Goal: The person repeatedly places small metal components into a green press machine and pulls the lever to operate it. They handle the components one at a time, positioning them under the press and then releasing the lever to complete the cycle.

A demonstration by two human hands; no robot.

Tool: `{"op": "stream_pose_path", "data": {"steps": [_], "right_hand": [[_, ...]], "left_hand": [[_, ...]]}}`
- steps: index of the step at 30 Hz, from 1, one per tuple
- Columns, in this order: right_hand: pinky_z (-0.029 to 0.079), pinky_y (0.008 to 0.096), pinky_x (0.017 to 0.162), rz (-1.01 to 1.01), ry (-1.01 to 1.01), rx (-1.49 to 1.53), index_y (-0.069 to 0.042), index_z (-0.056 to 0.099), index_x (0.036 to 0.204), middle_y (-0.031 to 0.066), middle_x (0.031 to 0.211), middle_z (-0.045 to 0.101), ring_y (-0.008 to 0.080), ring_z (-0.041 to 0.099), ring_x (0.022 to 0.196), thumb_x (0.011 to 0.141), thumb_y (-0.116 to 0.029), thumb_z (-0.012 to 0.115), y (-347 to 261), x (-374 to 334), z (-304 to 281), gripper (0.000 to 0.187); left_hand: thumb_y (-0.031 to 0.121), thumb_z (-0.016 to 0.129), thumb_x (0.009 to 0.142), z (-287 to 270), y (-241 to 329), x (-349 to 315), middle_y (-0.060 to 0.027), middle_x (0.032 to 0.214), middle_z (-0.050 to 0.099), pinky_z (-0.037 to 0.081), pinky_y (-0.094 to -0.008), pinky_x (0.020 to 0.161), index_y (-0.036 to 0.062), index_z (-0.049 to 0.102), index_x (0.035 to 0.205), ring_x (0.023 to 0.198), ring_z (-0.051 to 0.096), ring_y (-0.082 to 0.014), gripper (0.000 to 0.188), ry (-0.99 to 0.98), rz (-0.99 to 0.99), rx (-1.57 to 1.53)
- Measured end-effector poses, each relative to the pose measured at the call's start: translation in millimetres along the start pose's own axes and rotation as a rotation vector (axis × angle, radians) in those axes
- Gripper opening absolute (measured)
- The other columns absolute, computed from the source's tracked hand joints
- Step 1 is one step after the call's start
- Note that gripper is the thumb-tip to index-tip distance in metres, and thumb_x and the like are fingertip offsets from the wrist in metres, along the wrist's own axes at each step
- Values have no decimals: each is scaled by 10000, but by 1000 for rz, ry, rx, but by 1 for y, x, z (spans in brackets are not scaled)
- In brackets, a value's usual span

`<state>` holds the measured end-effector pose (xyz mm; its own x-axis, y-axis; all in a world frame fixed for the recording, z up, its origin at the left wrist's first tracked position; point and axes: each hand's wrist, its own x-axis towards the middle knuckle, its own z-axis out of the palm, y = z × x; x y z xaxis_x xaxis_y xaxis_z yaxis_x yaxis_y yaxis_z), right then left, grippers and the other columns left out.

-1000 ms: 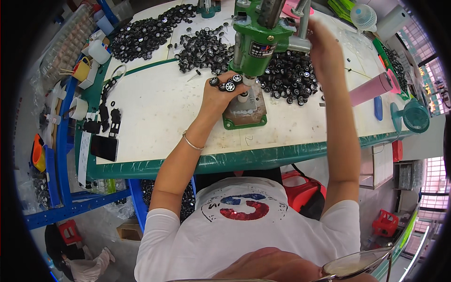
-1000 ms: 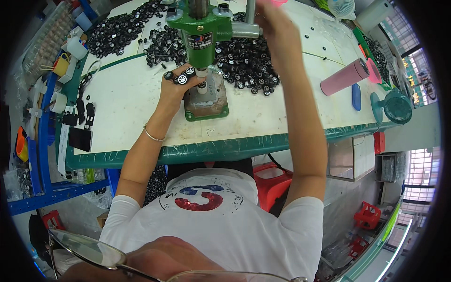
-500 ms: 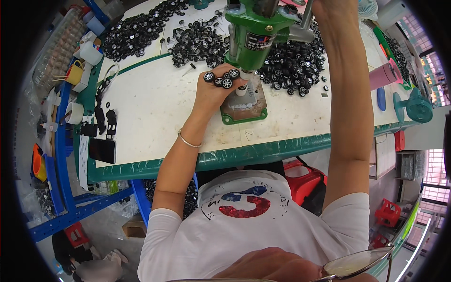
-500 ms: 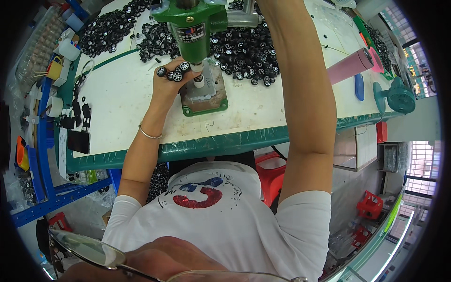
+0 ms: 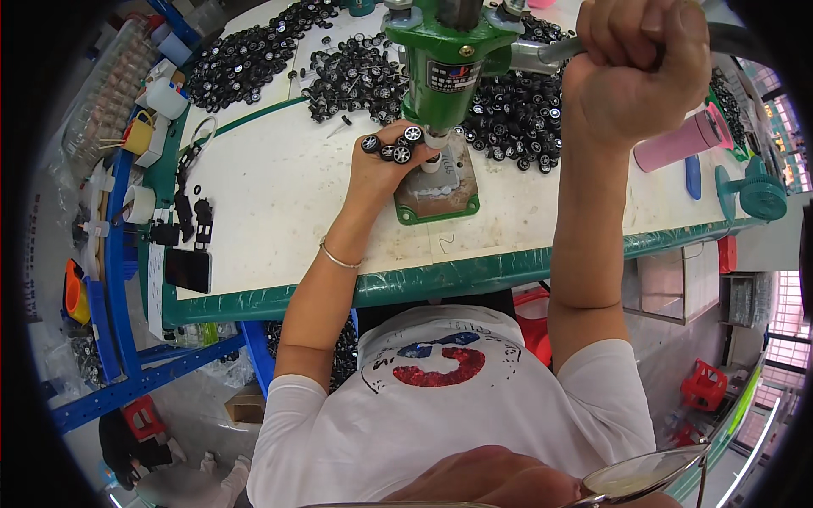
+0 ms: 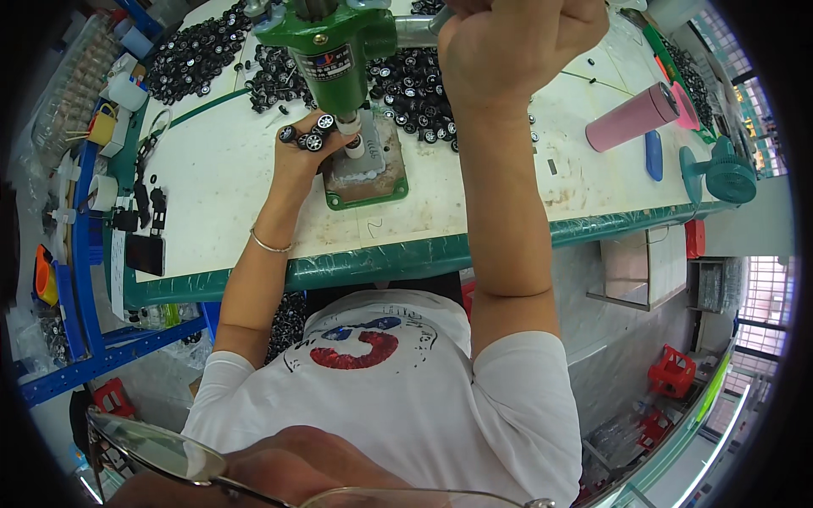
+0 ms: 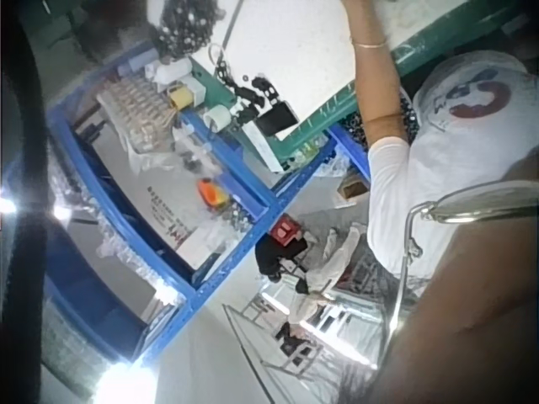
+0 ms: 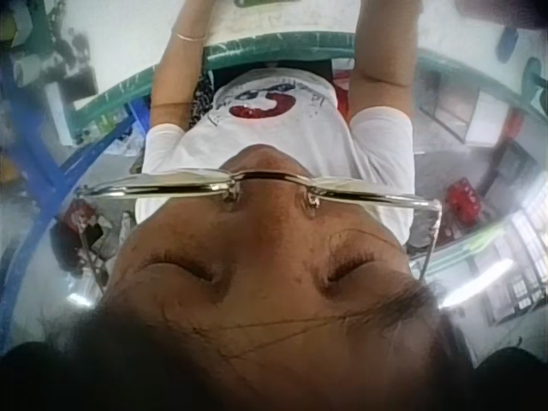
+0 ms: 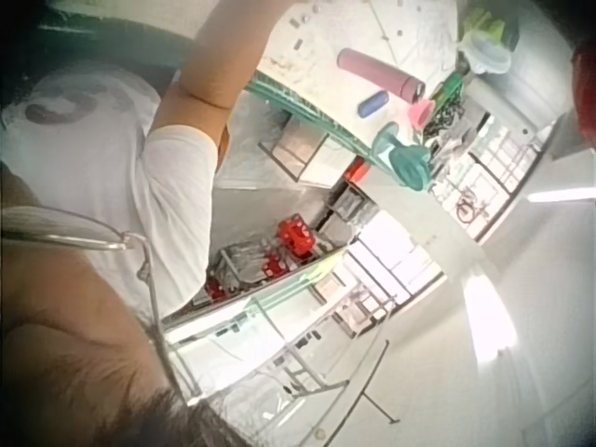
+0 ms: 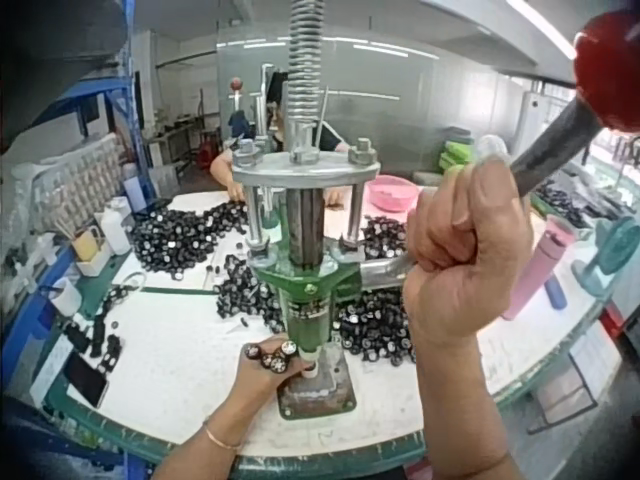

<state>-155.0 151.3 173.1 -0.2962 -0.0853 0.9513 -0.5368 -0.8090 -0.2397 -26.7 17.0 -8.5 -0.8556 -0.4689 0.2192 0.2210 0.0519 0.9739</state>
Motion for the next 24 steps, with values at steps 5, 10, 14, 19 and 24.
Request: {"op": "stream_pose_path", "data": {"steps": [5,10,14,19,24], "right_hand": [[226,256,425,170,69,17,-72,444,674,0,545,356,89,259,453,911,-204,458,-8,-1,-6,271],[143,257,406,179,261,-162,-97,331,606,-25,505,232,71,145,436,891,-191,470,-9,0,18,331],[144,218,369,340,223,-88,-136,352,647,-63,533,257,36,187,415,921,-241,543,6,15,14,350],[163,195,355,691,222,-114,-158,435,684,-97,545,280,15,228,401,914,-246,605,49,46,-8,300],[208,201,341,919,308,-97,-105,533,772,-65,563,400,45,300,382,931,-236,577,44,47,-12,210]], "left_hand": [[50,768,712,1,2,-1,-22,806,666,472,-237,676,-1,673,869,723,585,-79,191,25,-173,-111],[56,792,702,-3,1,3,-34,888,686,496,-245,733,19,685,972,777,618,-94,293,-45,-244,-83],[35,789,698,-5,8,6,-42,935,693,507,-241,746,24,675,1018,803,635,-104,340,-64,-262,-14],[103,755,742,-8,1,14,-55,836,684,478,-247,703,35,665,955,744,623,-126,241,13,-251,-258],[166,746,749,-64,-15,32,-32,777,684,430,-244,581,69,687,971,701,636,-126,250,206,-209,-53]]}}
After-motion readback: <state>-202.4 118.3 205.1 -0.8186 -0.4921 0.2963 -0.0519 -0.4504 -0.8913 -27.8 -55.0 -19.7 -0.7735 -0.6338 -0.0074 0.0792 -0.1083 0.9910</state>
